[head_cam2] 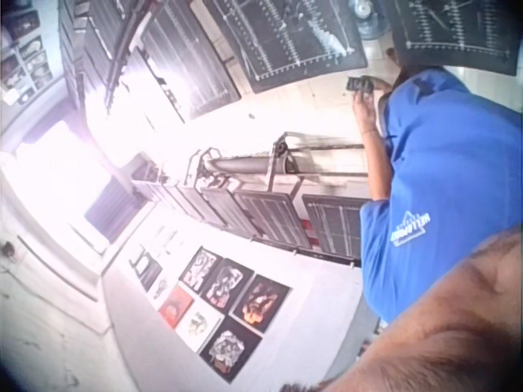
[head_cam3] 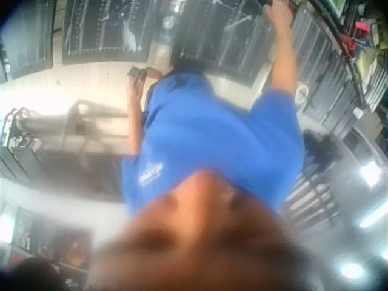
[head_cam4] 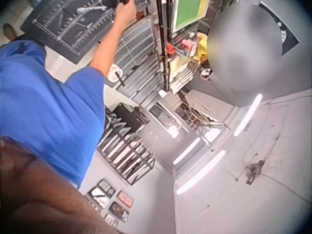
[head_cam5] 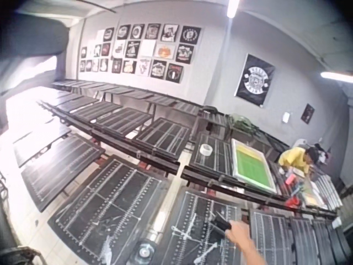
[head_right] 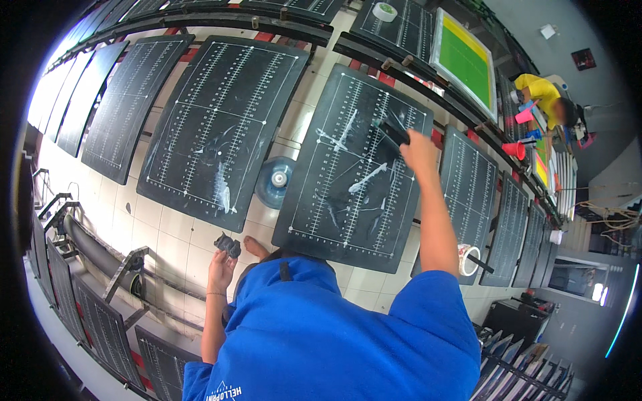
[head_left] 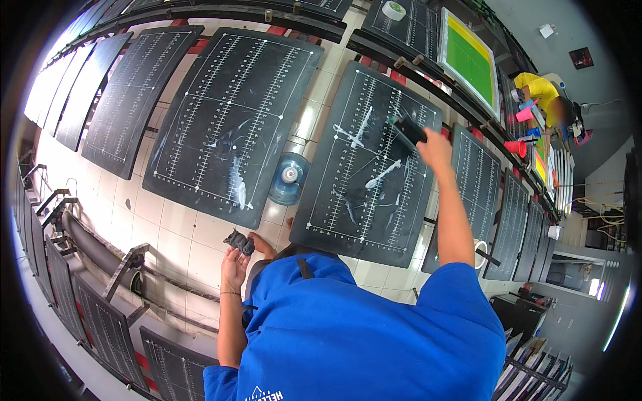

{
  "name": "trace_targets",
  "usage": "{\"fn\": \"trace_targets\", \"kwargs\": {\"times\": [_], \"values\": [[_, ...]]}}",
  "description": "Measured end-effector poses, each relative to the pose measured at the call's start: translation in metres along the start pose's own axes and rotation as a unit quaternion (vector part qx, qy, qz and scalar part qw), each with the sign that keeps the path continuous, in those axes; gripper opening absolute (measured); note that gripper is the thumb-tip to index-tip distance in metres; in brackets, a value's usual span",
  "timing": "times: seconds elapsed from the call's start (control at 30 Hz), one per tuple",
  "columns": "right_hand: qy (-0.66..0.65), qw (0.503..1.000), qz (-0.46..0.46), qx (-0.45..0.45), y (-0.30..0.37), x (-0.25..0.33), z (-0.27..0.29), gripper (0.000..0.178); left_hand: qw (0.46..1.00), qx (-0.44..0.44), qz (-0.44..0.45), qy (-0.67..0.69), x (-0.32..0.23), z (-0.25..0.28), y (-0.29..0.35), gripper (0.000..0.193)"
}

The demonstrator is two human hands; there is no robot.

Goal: The person uses a squeegee to spread white ink across a screen printing mesh. They hold a cloth in one hand while working with the squeegee in the other. The person also picks up a container of ink and uses a spatula to scoop more ink onto the screen before continuing to spread it.

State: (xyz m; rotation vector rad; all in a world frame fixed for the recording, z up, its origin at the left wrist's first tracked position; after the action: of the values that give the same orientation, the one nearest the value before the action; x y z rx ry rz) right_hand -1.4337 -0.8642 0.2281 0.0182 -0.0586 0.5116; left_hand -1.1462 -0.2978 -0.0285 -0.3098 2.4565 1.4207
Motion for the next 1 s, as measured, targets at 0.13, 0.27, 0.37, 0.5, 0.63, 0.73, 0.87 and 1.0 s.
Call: {"fn": "trace_targets", "kwargs": {"times": [0.13,0.27,0.37,0.5,0.63,0.73,0.87,1.0], "values": [[0.040,0.993,0.061,-0.092,0.084,0.026,-0.055,0.041,1.000,-0.008,0.001,0.001,0.007,0.014,0.001,0.015],[-0.016,0.995,0.054,-0.079,0.077,0.006,-0.043,0.043,1.000,-0.016,0.007,0.003,0.013,0.016,0.000,0.015],[-0.017,0.998,-0.006,-0.060,0.035,0.016,0.005,0.036,1.000,-0.001,-0.001,0.004,0.013,0.011,-0.005,0.017],[-0.114,0.989,0.072,-0.052,-0.008,0.102,0.032,0.037,1.000,0.010,0.000,-0.004,0.012,-0.010,-0.002,0.014],[-0.269,0.947,0.174,0.002,-0.003,0.234,0.013,0.036,1.000,0.021,0.012,0.005,0.008,-0.012,0.004,0.012],[-0.291,0.923,0.249,0.041,0.042,0.311,0.001,0.038,1.000,0.027,0.014,0.006,-0.006,-0.009,0.006,0.011],[-0.299,0.916,0.254,0.086,0.106,0.371,-0.009,0.041,0.998,0.053,0.040,-0.004,-0.026,0.002,-0.005,0.010],[-0.267,0.928,0.259,0.031,0.171,0.413,-0.013,0.040,0.989,0.097,0.096,-0.048,-0.052,0.002,-0.013,0.009]]}}
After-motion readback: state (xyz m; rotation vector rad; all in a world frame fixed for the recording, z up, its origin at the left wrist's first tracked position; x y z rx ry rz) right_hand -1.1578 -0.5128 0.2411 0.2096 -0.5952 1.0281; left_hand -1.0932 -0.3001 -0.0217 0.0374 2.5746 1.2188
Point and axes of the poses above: each hand's wrist, its own y-axis away from the middle knuckle, its own z-axis out of the back of the hand, x = y × z, the point moved 7 cm from there along -y, towards the middle knuckle, and after that the axes turned 5 degrees about z, right-handed, at the moved point
